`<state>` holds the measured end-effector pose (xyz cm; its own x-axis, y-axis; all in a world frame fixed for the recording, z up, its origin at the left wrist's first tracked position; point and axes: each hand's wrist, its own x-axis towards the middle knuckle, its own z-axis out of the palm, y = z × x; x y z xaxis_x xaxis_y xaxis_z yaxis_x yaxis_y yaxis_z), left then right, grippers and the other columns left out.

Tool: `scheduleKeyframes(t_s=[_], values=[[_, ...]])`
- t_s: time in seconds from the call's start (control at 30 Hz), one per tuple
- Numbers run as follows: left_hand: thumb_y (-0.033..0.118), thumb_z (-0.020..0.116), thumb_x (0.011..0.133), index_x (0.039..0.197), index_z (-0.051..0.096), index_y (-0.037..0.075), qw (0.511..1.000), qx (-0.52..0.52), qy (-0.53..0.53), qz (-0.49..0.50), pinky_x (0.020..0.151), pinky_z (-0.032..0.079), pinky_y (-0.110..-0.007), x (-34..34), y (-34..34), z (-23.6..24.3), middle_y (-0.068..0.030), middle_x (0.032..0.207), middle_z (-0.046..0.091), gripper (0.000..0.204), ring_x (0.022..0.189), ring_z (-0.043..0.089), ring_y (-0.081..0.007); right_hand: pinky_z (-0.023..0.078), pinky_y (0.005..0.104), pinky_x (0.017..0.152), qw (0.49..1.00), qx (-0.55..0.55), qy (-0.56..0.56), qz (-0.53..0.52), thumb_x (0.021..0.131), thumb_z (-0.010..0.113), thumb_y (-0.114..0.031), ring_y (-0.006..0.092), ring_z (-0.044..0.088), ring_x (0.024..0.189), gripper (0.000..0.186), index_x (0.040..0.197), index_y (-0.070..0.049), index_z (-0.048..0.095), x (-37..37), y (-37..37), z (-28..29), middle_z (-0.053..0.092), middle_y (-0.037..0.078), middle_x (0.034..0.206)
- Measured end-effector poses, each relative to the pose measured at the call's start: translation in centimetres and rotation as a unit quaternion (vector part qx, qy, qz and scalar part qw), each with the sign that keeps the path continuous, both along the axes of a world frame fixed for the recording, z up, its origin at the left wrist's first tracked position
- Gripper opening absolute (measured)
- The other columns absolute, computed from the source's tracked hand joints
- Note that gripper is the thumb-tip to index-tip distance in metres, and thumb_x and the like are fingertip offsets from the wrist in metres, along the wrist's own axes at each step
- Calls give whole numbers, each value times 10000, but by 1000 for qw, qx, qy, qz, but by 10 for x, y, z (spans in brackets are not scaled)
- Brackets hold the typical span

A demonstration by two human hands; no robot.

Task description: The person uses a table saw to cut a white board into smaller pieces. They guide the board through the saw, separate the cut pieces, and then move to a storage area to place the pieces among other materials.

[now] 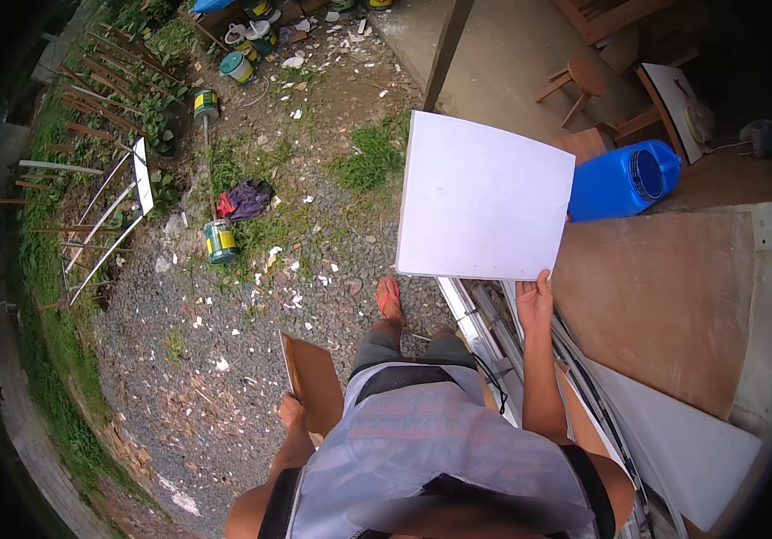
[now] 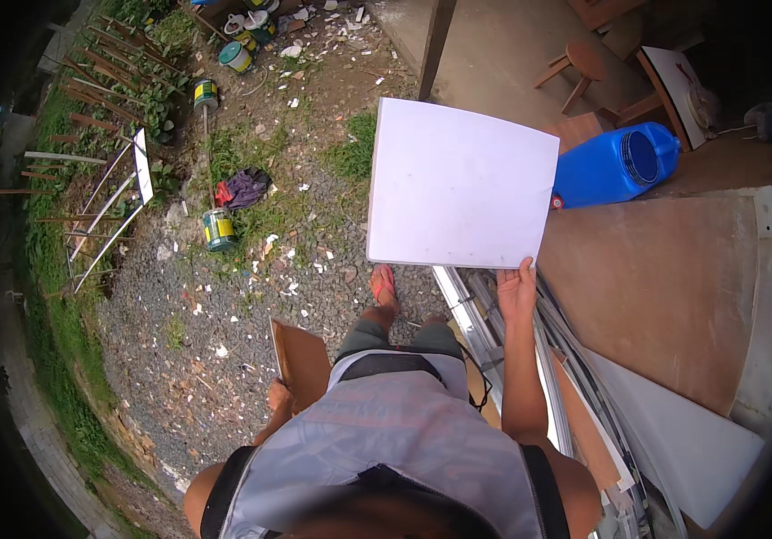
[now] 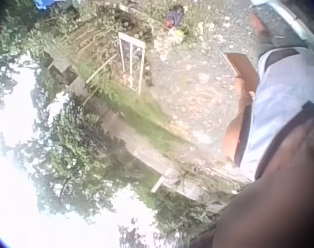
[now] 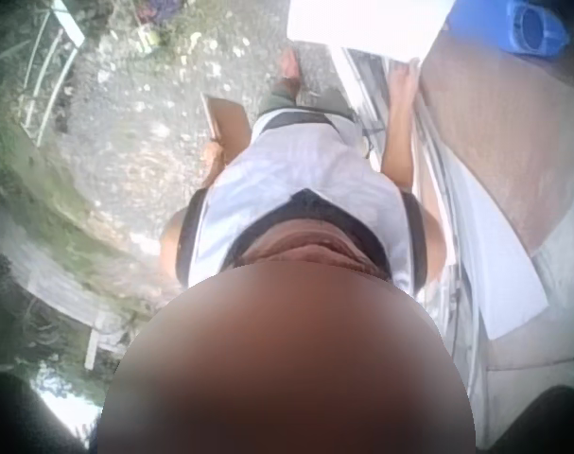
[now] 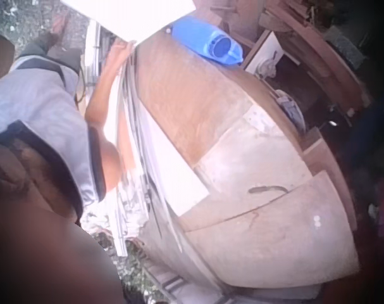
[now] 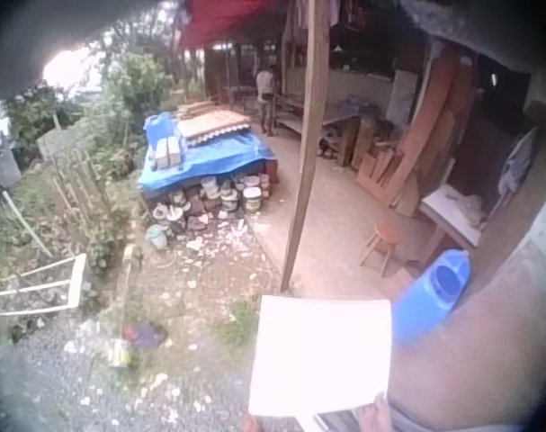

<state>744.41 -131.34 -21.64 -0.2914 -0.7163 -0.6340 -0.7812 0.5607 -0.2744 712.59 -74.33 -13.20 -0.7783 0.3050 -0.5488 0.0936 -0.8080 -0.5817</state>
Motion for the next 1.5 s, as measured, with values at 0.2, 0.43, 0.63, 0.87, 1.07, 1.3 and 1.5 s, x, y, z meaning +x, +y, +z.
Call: scheduleKeyframes(t_s=[0.2, 0.43, 0.63, 0.87, 1.07, 1.3, 1.5], values=[[229, 588, 969, 1164, 620, 119, 994, 26, 68, 80, 884, 557, -539, -59, -7, 14, -209, 1110, 728, 226, 1066, 703, -416, 552, 412, 1036, 994, -14, 67, 88, 1030, 625, -292, 213, 612, 1237, 396, 1363, -115, 505, -117, -76, 33, 622, 67, 1325], [260, 620, 943, 1153, 590, 98, 982, -1, 148, 117, 889, 541, -557, -166, 3, 26, -260, 1052, 716, 267, 1030, 693, -462, 554, 417, 1063, 986, -45, 99, 124, 1038, 608, -256, 235, 628, 1229, 336, 1312, -67, 564, -255, -160, 52, 643, 99, 1314], [260, 631, 921, 1141, 593, 110, 971, -29, 181, 154, 858, 545, -546, -262, -6, 19, -233, 1010, 724, 269, 994, 704, -446, 570, 441, 1037, 981, -45, 86, 168, 1049, 589, -243, 248, 626, 1234, 351, 1351, -79, 518, -379, -210, 56, 629, 103, 1326], [261, 649, 921, 1156, 605, 117, 974, -30, 166, 151, 825, 550, -538, -368, -33, 5, -203, 1022, 735, 279, 980, 716, -413, 584, 449, 989, 973, 8, 103, 204, 1062, 565, -235, 261, 644, 1197, 320, 1344, -92, 511, -496, -241, 73, 647, 108, 1269], [306, 656, 913, 1146, 629, 120, 982, 1, 145, 122, 856, 555, -537, -461, -63, -2, -207, 1042, 732, 299, 1013, 703, -435, 539, 533, 1016, 975, 98, 103, 169, 1053, 599, -245, 270, 646, 1170, 284, 1263, -84, 496, -586, -263, 76, 635, 116, 1259], [355, 676, 898, 1214, 629, 154, 991, 46, 93, 86, 907, 557, -552, -647, -150, -62, -226, 1166, 706, 377, 1098, 681, -441, 585, 484, 917, 961, 225, 137, 80, 1063, 590, -226, 202, 664, 1075, 213, 1209, -79, 543, -707, -298, 49, 661, 70, 1160], [302, 579, 969, 1173, 599, 134, 991, 81, 87, -68, 873, 556, -557, -823, -205, -40, -234, 1119, 717, 265, 1064, 695, -439, 600, 455, 889, 968, 218, 122, 8, 1062, 591, -239, 199, 673, 1052, 237, 1231, -79, 546, -811, -313, 52, 663, 73, 1166]])
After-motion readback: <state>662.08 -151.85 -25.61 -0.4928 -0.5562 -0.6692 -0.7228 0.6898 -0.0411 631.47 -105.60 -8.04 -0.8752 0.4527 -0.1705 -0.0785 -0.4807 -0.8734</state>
